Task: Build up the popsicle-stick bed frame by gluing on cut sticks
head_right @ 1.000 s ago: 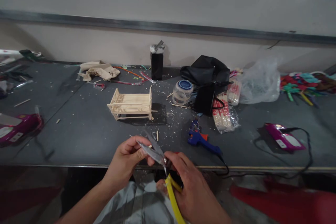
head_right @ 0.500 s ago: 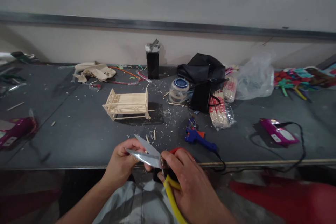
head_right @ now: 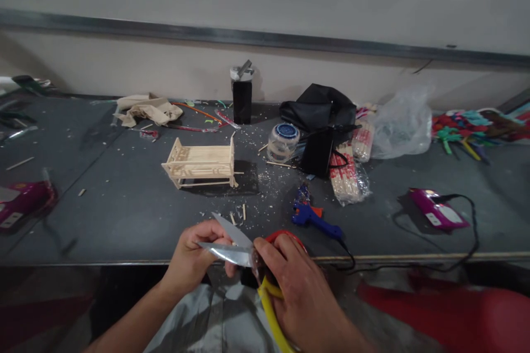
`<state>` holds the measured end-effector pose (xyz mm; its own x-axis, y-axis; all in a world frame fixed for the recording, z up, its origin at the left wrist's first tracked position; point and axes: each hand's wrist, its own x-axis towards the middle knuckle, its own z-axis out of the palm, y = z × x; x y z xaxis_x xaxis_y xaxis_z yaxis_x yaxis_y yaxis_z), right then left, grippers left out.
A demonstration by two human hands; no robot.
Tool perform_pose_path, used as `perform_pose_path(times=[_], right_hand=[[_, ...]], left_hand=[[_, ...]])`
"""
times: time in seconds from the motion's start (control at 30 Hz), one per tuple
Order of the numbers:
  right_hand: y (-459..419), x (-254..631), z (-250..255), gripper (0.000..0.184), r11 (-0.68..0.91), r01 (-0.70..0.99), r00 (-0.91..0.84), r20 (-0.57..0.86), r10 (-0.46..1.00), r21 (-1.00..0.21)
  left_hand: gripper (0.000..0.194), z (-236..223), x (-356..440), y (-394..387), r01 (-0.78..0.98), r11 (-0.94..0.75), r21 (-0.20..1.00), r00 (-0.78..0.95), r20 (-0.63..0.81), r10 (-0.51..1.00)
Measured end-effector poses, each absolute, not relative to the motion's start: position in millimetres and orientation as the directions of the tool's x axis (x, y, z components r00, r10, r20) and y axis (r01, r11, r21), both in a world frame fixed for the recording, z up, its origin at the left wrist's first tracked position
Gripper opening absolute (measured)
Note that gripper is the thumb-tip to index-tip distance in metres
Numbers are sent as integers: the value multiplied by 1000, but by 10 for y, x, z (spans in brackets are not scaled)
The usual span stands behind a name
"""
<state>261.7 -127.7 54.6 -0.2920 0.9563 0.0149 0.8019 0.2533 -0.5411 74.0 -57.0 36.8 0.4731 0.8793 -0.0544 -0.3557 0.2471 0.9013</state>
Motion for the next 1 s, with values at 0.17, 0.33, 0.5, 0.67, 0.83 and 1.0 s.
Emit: perform_pose_path(times=[0.17,0.33,0.5,0.67,0.83,1.0], right_hand=[[-1280,2643,483,58,298,821,-297,80,951,-486],[-1267,2606,521,43,267,805,-275,64,959,-530],[-1262,2618,432,30,190,734,-211,47,976,-652],[-1272,2627,412,35,169,727,-184,49,982,-665],[-1265,2587,536,42,225,830,-233,50,971,-510],[-1274,2582,529,48,232,849,-244,36,969,-475]], left_hand=[[19,349,732,-578,-374,235,897,472,-34,881],[25,308,718,-585,-391,281,876,510,-48,859],[28,293,704,-546,-331,293,897,557,-66,828],[28,292,711,-514,-292,300,908,559,-92,824],[36,291,719,-539,-230,336,913,551,-162,819],[36,310,724,-558,-220,342,913,530,-182,828]])
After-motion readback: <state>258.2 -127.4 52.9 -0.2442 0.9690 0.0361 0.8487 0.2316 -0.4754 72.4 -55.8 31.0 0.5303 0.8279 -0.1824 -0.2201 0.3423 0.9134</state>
